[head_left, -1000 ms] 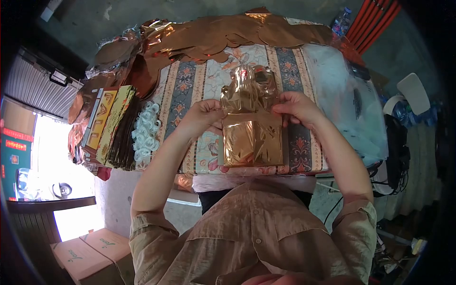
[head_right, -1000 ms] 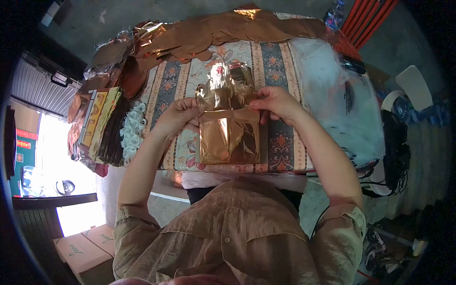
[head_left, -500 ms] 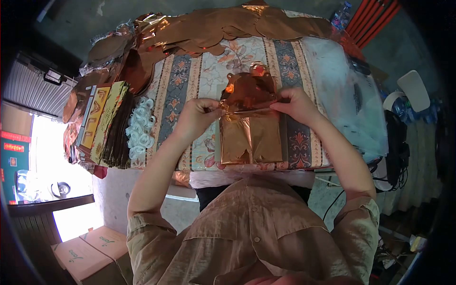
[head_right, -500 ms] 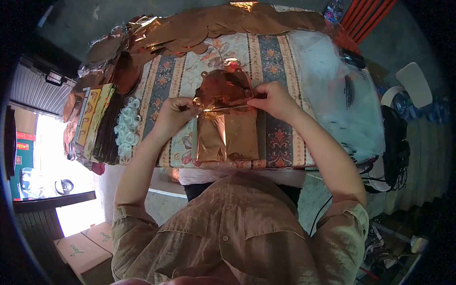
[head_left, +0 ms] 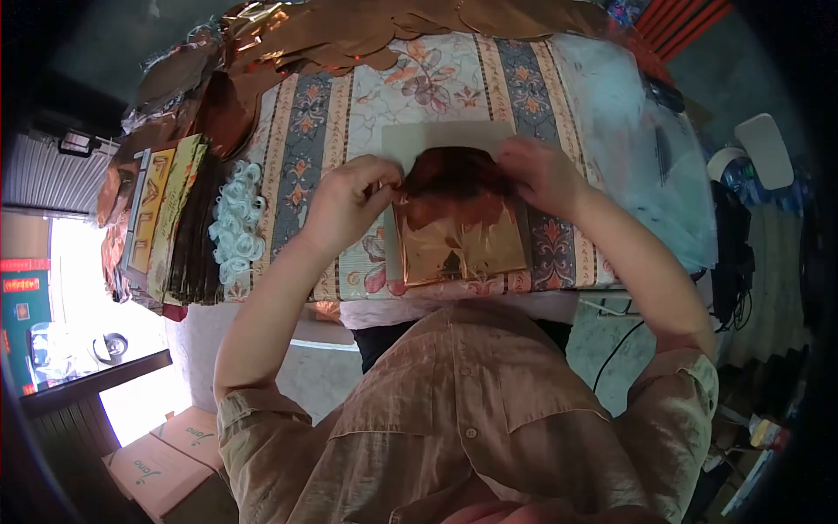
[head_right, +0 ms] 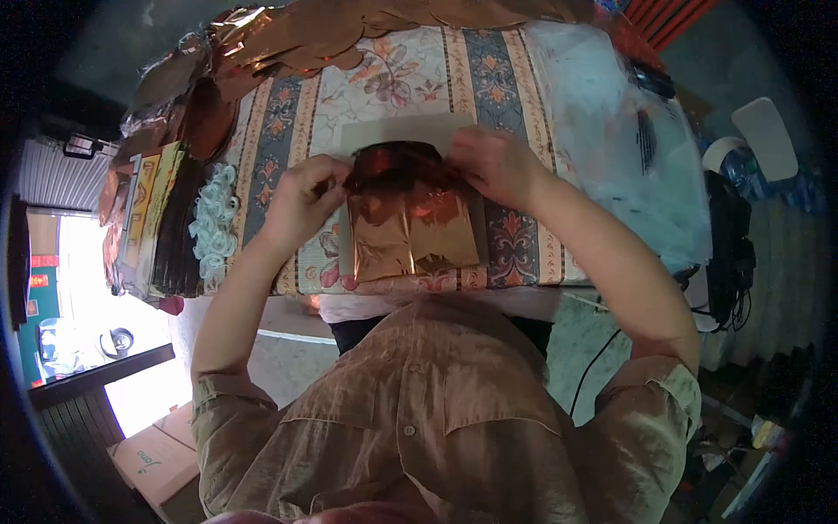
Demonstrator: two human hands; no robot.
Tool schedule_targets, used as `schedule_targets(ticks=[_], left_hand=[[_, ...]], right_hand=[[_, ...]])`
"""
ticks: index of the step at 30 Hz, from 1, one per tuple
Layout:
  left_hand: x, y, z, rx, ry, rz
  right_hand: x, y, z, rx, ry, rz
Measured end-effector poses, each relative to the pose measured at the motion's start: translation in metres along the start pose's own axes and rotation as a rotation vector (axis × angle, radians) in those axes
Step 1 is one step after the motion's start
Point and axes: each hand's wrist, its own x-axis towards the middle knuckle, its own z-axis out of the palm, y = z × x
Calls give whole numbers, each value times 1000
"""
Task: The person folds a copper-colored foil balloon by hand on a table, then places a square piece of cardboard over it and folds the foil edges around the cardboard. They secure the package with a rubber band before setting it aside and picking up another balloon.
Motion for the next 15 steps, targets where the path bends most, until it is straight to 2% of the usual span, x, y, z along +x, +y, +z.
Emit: schedule_targets(ticks=[1, 3, 4, 6, 7, 9, 13, 15], left_hand=[[-1, -2, 1, -6, -7, -3], [-3, -6, 2, 136, -10, 184], [-2, -7, 1, 134, -12, 181], [-1, -8, -4, 309, -15, 411], [0, -8, -7, 306, -21, 408], [1, -6, -12, 452, -95, 545], [5, 2, -22, 531, -146, 570], [2, 8, -24, 484, -136, 481]], right_hand=[[0, 1, 0, -78, 5, -110], [0, 2, -2, -89, -23, -156], [1, 3, -4, -105, -46, -210], [3, 4, -6, -144, -52, -277], [3, 4, -7, -189, -59, -344], [3, 3, -9, -208, -91, -345], [2, 5, -8, -261, -129, -381], [3, 3, -7, -280, -111, -393]])
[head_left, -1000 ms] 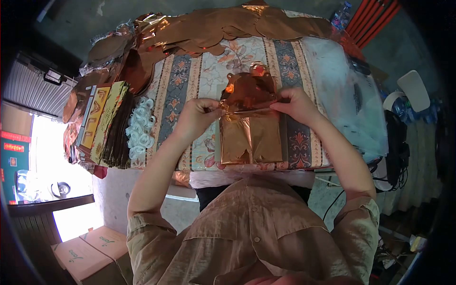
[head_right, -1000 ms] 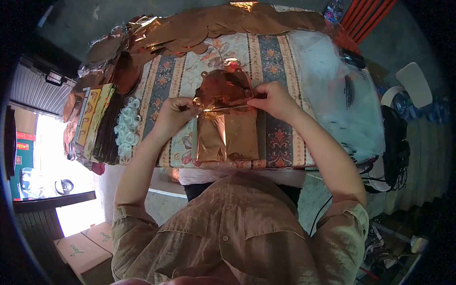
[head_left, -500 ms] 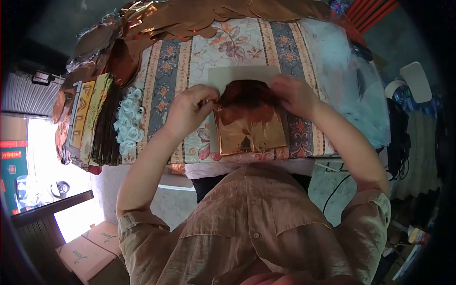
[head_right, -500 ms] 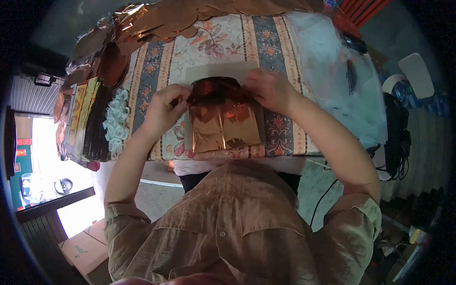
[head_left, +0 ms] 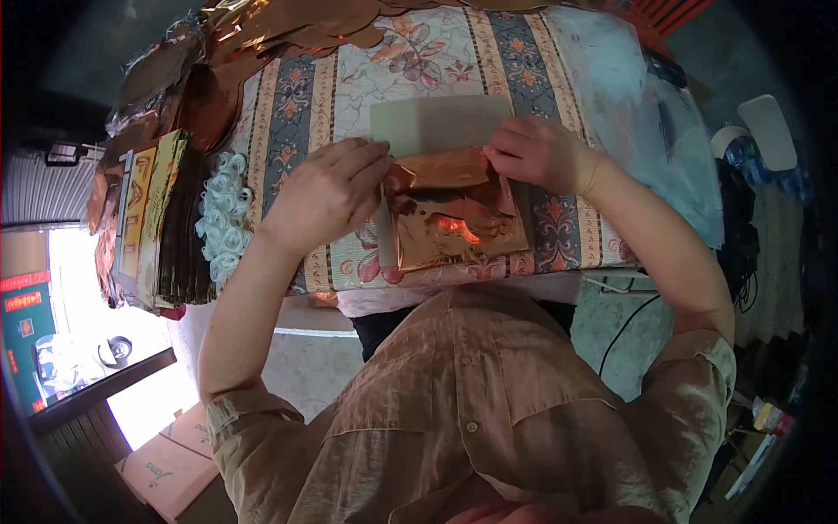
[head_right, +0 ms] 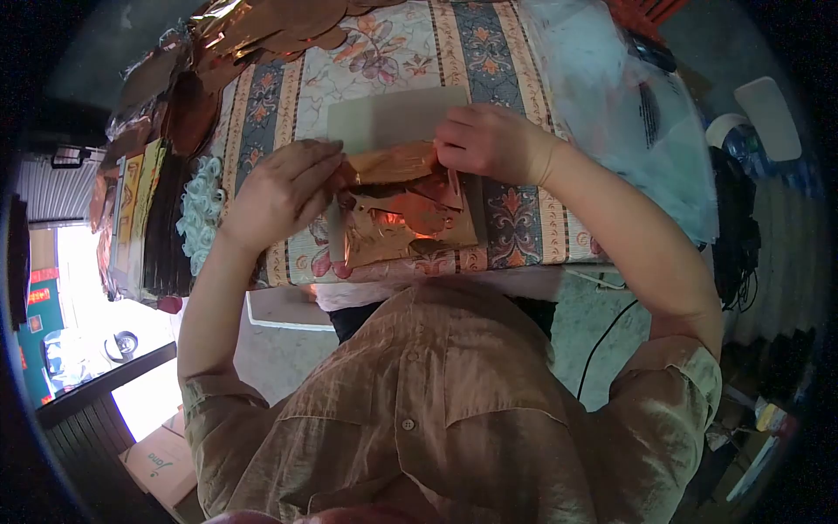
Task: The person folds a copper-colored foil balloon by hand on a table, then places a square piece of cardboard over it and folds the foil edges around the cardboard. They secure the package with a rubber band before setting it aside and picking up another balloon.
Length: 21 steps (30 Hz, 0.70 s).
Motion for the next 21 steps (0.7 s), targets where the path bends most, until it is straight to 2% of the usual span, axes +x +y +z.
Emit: schedule_targets(ticks=[9, 15, 21], left_hand=[[1, 33, -1, -373, 109, -76], [-4, 33, 13, -256, 41, 55], [-4, 35, 14, -295, 48, 39]], right_hand=[[-1, -1, 2, -12, 20, -1], [0, 0, 0, -4, 38, -25], [5, 3, -8, -47, -36, -76]])
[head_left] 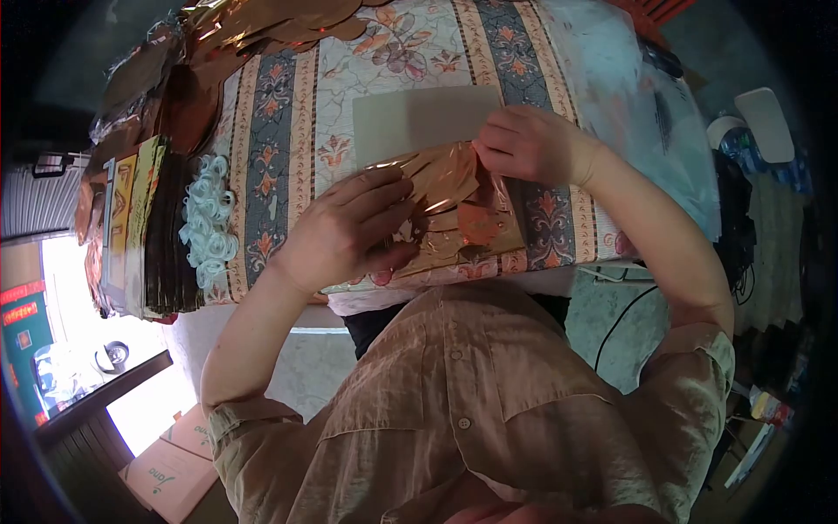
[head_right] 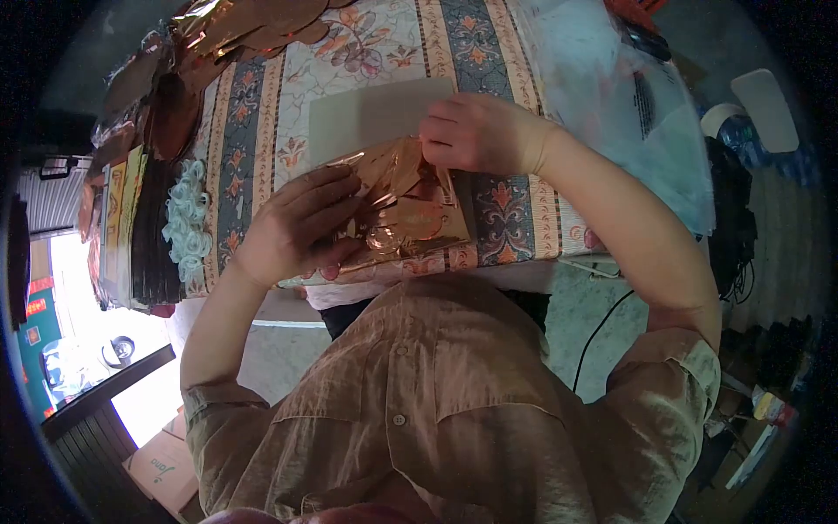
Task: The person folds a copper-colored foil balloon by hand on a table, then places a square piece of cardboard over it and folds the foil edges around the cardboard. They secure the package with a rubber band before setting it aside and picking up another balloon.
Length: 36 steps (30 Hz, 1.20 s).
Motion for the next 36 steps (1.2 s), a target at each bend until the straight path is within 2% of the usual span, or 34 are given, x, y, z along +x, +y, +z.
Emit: schedule_targets(ticks=[5, 8, 10, 11, 13, 14, 16, 17, 19, 20, 22, 23, 31, 36], left_hand=[[-3, -2, 3, -1, -3, 1], [-4, -2, 3, -6, -3, 1], [-4, -2, 3, -9, 0, -1], [-4, -2, 3, -10, 2, -1], [-5, -2, 3, -8, 9, -6], [-5, -2, 3, -7, 7, -6], [-5, -2, 3, -8, -1, -8], [-5, -2, 3, -10, 1, -8], [-5, -2, 3, -12, -5, -17], [-5, -2, 4, -16, 0, -11], [-5, -2, 4, -21, 3, -12], [-5, -2, 4, -33, 12, -10], [-4, -2, 5, -59, 26, -9], [-6, 2, 0, -23, -47, -50]], right_hand=[[-1, 3, -10, -46, -97, -12], [-12, 3, -12, -14, -121, 59], [-22, 2, -7, 110, 14, 253], [-23, 2, -10, 101, 11, 248], [-24, -3, -13, 533, 101, 672], [-16, -8, -18, 534, 101, 668], [9, -22, -28, 800, 263, 933], [18, -33, -26, 805, 264, 933], [31, -57, -17, 538, 164, 709], [32, -67, -15, 547, 166, 707], [35, -81, -10, 419, -85, 661], [32, -82, -6, 372, -132, 622], [28, -87, 2, 328, -99, 616], [30, -87, -1, 303, -117, 599]])
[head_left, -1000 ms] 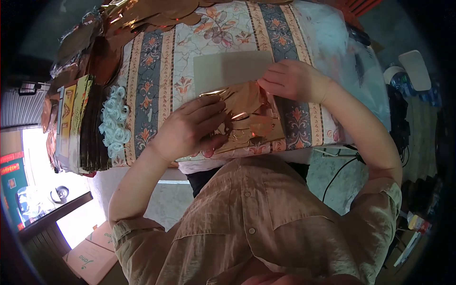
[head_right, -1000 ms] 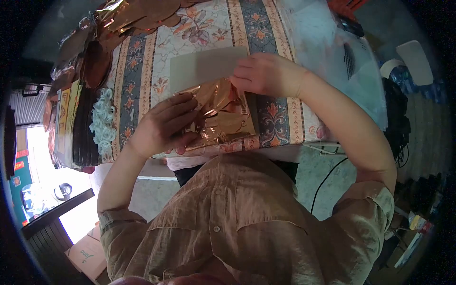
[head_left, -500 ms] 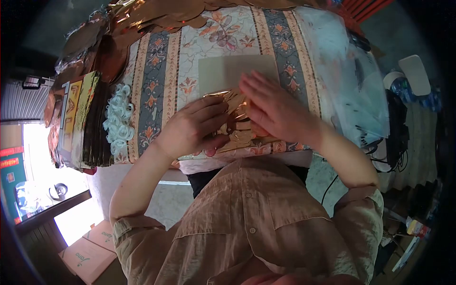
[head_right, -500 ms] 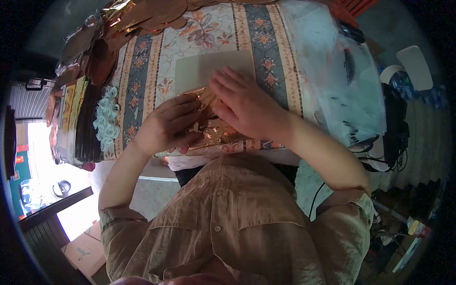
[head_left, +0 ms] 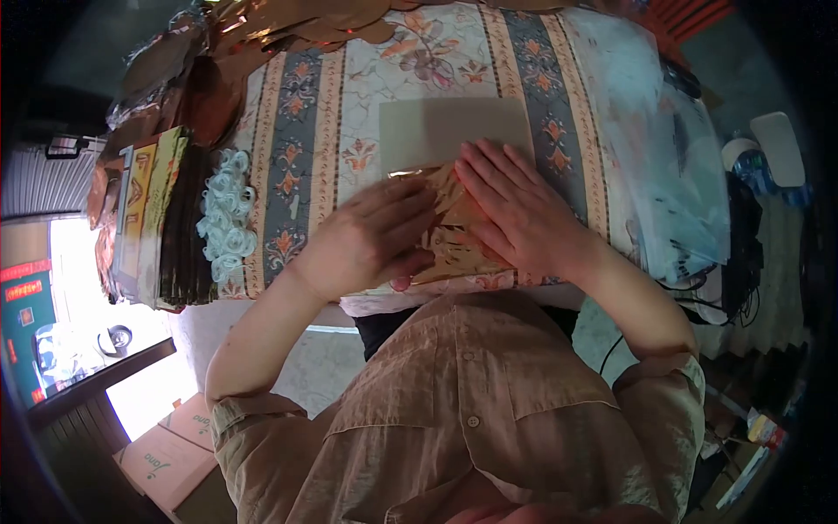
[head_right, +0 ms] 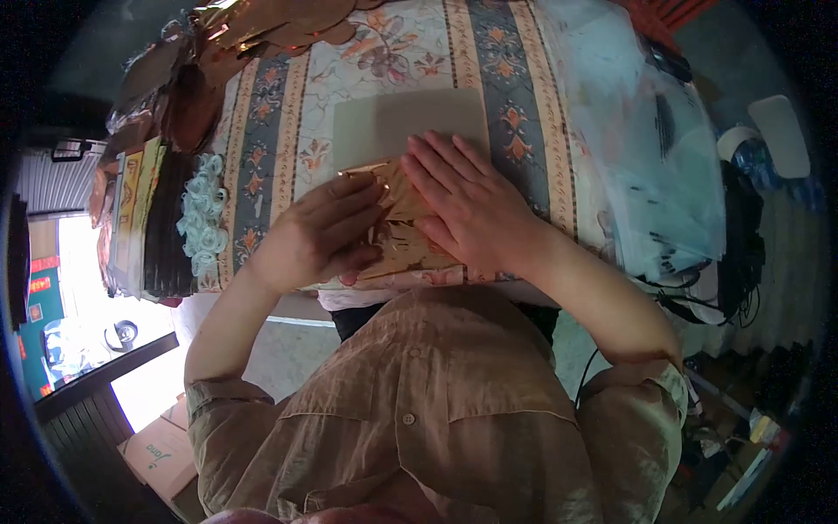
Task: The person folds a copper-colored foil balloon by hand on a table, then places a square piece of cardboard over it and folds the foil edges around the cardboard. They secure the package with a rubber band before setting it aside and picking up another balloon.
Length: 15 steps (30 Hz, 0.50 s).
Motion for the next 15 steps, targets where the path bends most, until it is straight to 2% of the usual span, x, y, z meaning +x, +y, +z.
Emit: schedule_targets(ticks=[5, 9, 11, 12, 14, 15], left_hand=[[-11, 5, -11, 14, -220, -118], [-14, 2, -16, -175, -235, -248], [-19, -7, -15, -443, -64, -261], [-22, -10, -15, -438, -62, -262], [-25, -17, -17, -967, 198, -456], [-23, -19, -18, -964, 197, -456]], right_hand=[[0, 0, -3, 10, -19, 10], [0, 1, -1, 9, -24, 11], [0, 1, -1, -12, -28, 6], [1, 1, 0, -13, -25, 1], [1, 1, 1, -25, -45, 24], [1, 0, 1, -25, -41, 24]])
